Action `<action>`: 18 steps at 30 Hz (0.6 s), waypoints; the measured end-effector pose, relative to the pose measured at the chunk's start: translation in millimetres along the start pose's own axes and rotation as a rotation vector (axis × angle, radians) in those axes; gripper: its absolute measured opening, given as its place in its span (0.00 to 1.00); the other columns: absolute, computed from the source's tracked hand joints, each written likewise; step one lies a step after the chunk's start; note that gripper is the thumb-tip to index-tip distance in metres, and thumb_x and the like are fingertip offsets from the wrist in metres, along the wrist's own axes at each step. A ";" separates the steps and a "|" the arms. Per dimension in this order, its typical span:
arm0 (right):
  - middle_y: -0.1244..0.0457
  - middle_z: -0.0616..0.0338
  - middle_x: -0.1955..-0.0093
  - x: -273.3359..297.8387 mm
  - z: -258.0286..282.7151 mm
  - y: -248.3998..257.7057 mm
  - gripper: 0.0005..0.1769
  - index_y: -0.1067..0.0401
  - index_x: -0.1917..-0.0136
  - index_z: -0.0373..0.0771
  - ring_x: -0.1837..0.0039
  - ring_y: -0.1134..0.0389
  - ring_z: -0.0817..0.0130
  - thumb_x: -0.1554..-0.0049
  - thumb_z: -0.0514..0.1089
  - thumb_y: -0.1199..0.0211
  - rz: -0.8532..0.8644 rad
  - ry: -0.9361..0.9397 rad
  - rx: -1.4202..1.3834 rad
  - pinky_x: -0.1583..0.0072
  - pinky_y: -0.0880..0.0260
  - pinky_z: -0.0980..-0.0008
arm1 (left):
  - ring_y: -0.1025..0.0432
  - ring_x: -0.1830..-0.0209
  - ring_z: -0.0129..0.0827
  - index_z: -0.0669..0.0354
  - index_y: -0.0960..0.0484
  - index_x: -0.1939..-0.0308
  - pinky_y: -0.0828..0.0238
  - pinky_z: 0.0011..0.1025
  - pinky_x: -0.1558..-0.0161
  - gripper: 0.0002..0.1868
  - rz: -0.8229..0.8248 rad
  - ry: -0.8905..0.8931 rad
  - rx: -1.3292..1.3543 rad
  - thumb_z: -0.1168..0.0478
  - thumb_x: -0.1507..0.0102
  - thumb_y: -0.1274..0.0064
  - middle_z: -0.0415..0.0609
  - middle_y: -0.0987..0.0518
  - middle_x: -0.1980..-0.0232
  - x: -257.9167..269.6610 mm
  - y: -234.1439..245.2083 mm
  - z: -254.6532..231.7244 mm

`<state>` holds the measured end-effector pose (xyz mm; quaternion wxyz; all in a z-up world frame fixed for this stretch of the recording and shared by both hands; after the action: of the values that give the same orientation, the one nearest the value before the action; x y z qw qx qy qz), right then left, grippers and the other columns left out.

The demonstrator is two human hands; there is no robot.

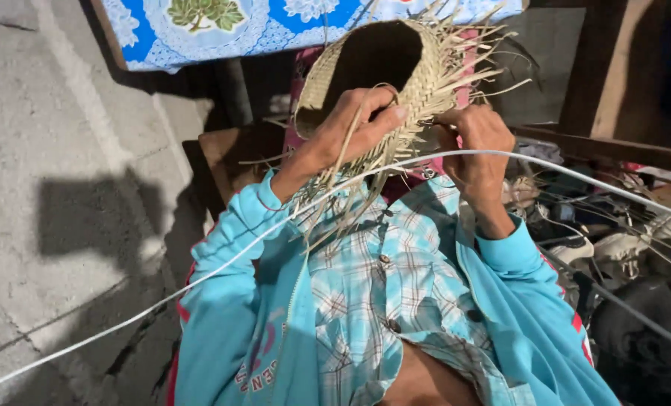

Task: The person is weaving a hat using dried straw or grass strands, carefully tucking and pulling them to form the structure.

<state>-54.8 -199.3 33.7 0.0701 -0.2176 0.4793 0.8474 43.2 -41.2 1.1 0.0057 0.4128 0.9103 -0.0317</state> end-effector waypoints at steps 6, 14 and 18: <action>0.46 0.55 0.74 -14.0 18.1 -0.3 0.02 0.30 0.61 0.32 0.71 0.45 0.58 0.50 0.34 0.39 -0.014 0.007 -0.282 0.65 0.42 0.65 | 0.43 0.82 0.23 0.60 0.35 0.81 0.45 0.22 0.80 0.13 0.025 -0.080 -0.046 0.65 0.41 0.59 0.44 0.40 0.84 -2.2 -0.6 -7.6; 0.45 0.56 0.69 4.5 24.4 -2.0 0.02 0.28 0.63 0.38 0.71 0.46 0.61 0.53 0.35 0.39 -0.119 0.192 0.094 0.66 0.43 0.66 | 0.44 0.86 0.22 0.59 0.36 0.80 0.47 0.20 0.82 0.11 0.012 -0.135 -0.075 0.67 0.42 0.59 0.43 0.42 0.84 4.8 -6.6 -23.2; 0.46 0.55 0.69 2.6 34.5 -1.4 0.02 0.31 0.64 0.36 0.71 0.45 0.61 0.54 0.32 0.41 -0.165 0.186 0.158 0.66 0.42 0.68 | 0.36 0.83 0.37 0.60 0.32 0.74 0.42 0.29 0.80 0.06 -0.003 -0.157 -0.148 0.66 0.42 0.59 0.51 0.35 0.81 8.6 -10.6 -18.4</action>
<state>-67.0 -169.7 46.8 0.1115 -0.3276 0.5296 0.7745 29.9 -40.6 19.7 0.1073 0.4062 0.9075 0.0037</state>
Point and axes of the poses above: each hand's wrist, its own x-axis away from the middle knuckle, its own y-axis out of the back of the hand, z = x × y, the point moved 2 cm from there along -x, towards the middle knuckle
